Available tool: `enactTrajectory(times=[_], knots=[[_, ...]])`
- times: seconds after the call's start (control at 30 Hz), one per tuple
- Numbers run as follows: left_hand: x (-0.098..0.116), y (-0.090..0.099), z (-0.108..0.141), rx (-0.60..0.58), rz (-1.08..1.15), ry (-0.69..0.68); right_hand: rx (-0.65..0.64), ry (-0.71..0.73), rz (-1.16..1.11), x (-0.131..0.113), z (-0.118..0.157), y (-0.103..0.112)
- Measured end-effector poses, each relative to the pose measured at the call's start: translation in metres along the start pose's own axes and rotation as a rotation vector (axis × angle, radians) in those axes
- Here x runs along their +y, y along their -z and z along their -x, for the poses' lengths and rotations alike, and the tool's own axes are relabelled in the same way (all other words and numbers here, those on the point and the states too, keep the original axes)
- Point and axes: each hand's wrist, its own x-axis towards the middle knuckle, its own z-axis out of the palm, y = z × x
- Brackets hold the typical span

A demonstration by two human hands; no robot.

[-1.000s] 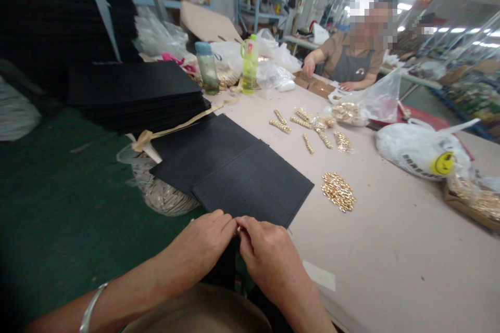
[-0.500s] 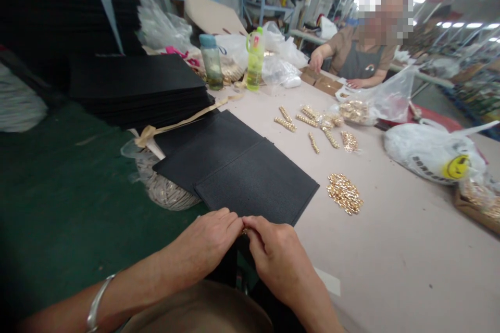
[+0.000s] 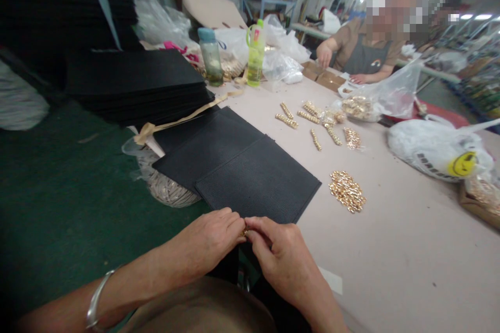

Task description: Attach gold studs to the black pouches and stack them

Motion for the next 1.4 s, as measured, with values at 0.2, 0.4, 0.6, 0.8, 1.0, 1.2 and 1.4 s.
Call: enactTrajectory(times=[0.2, 0.4, 0.6, 0.8, 1.0, 1.2, 1.4], knots=[[0.001, 0.003, -0.001, 0.016, -0.033, 0.003, 0.055, 0.003, 0.023, 0.000, 0.000, -0.004], [0.005, 0.005, -0.001, -0.007, -0.051, 0.024, 0.176, -0.004, 0.053, 0.001, -0.001, -0.013], [0.005, 0.008, -0.003, -0.001, -0.055, 0.052, 0.236, -0.029, 0.033, 0.003, -0.004, -0.017], [0.001, 0.002, -0.003, 0.052, -0.013, 0.038, 0.212, -0.128, -0.096, 0.008, -0.005, -0.017], [-0.004, 0.004, -0.003, 0.092, 0.136, 0.053, 0.158, -0.163, -0.220, 0.006, -0.008, -0.011], [-0.007, 0.002, 0.000, 0.077, 0.081, -0.013, 0.047, -0.198, -0.264, 0.011, -0.007, -0.009], [-0.006, -0.003, 0.002, 0.089, 0.030, -0.027, 0.091, -0.240, -0.412, 0.012, -0.006, -0.013]])
